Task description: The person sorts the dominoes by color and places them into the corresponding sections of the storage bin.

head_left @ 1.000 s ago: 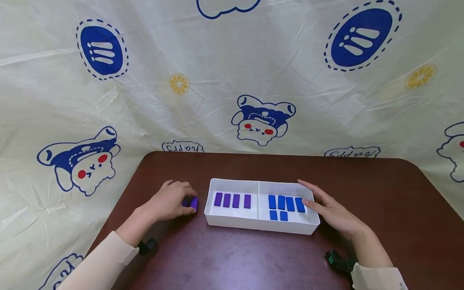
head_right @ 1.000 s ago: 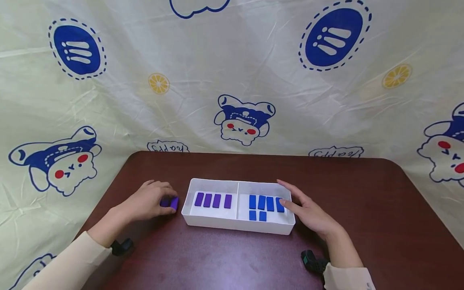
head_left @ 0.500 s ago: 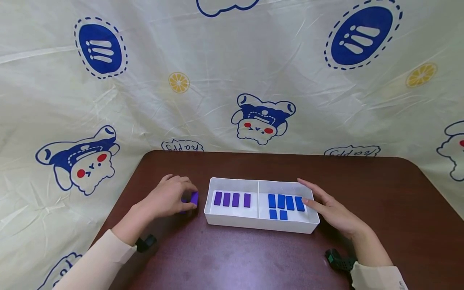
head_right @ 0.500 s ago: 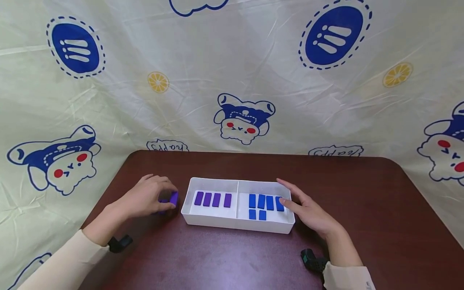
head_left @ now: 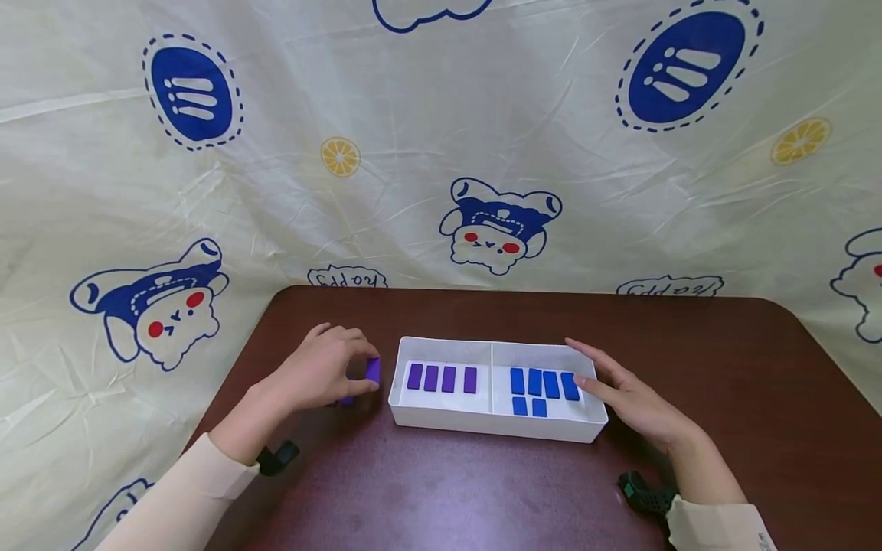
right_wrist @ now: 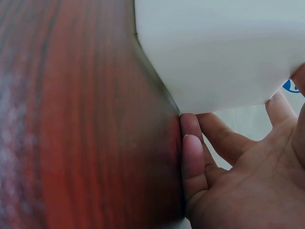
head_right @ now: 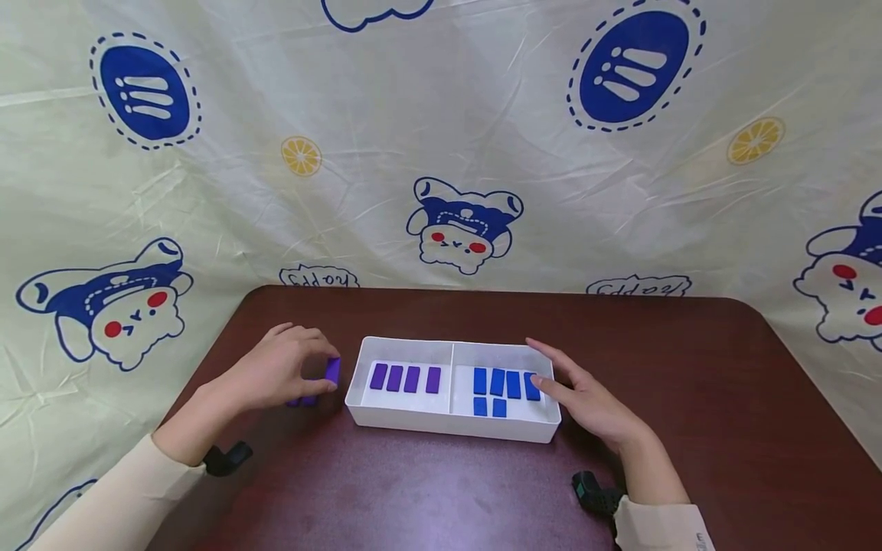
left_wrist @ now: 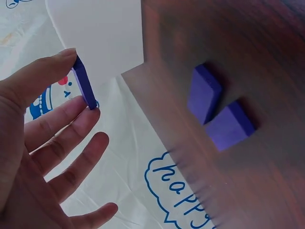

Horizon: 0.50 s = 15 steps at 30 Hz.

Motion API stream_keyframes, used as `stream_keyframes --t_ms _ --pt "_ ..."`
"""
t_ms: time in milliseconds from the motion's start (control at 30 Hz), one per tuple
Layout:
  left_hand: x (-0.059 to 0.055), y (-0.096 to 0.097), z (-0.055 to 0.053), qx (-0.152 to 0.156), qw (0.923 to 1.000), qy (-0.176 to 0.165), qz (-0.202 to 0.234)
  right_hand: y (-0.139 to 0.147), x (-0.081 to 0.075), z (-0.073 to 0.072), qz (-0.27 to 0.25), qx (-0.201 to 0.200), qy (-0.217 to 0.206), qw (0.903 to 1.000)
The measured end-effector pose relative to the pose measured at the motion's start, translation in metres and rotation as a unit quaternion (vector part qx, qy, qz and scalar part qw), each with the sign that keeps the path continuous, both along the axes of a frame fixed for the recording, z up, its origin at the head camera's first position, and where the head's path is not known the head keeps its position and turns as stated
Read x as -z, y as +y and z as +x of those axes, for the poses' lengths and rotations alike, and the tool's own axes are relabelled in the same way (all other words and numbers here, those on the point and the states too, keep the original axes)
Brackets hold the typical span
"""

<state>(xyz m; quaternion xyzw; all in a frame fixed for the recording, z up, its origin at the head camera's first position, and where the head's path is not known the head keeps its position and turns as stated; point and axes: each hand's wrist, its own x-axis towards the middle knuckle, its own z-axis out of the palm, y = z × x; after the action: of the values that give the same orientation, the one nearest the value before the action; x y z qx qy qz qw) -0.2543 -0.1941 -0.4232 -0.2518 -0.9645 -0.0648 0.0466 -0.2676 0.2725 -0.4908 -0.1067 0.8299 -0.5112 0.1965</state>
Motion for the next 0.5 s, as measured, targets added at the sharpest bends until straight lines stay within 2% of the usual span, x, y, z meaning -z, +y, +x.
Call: stream_keyframes --t_ms 300,500 --pt "-0.009 0.009 0.002 0.023 0.9996 0.018 0.002 0.001 0.000 0.000 0.001 0.001 -0.001 1.0000" --pt "-0.014 0.015 0.002 0.027 0.9993 0.026 0.000 0.001 -0.001 0.000 0.002 0.000 -0.003 1.0000"
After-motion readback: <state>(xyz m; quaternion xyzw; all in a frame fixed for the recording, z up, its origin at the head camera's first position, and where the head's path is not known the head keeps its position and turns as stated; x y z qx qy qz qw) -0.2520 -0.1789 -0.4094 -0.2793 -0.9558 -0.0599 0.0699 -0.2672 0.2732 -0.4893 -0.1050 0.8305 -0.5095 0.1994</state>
